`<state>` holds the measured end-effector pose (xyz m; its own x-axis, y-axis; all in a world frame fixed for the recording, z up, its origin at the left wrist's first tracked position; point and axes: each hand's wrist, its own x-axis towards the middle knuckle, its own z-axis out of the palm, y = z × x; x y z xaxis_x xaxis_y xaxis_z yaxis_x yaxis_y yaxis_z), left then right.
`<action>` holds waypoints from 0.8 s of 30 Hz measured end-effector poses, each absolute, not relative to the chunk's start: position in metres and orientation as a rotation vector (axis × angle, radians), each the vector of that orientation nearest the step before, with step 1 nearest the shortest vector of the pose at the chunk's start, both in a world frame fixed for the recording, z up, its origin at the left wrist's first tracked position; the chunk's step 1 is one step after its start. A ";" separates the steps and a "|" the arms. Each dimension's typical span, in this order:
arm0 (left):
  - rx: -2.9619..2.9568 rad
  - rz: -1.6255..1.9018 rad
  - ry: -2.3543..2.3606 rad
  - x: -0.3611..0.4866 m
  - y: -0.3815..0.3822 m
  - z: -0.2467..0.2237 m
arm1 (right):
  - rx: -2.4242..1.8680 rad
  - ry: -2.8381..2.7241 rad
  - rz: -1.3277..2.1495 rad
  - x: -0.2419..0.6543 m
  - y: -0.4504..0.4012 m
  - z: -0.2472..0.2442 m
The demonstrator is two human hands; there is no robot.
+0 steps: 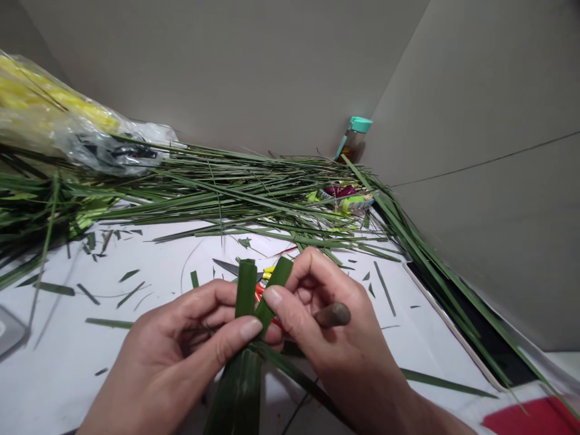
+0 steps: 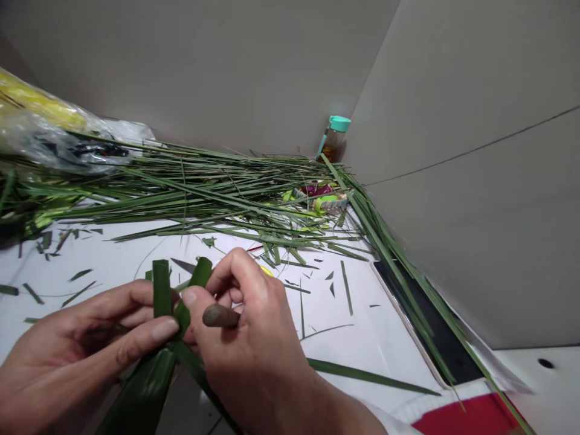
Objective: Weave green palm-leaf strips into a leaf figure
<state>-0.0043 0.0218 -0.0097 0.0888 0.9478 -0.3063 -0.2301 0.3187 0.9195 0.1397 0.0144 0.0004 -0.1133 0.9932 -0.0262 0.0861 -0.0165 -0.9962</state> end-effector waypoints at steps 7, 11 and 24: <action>0.828 0.982 1.176 -0.019 0.012 -0.019 | -0.978 -1.317 1.126 0.149 0.010 0.000; 0.755 0.985 1.144 -0.023 0.013 -0.018 | -0.922 -1.331 1.131 0.155 0.011 -0.005; 0.671 1.092 1.093 -0.025 0.014 -0.021 | -0.945 -1.437 0.861 0.142 0.007 -0.003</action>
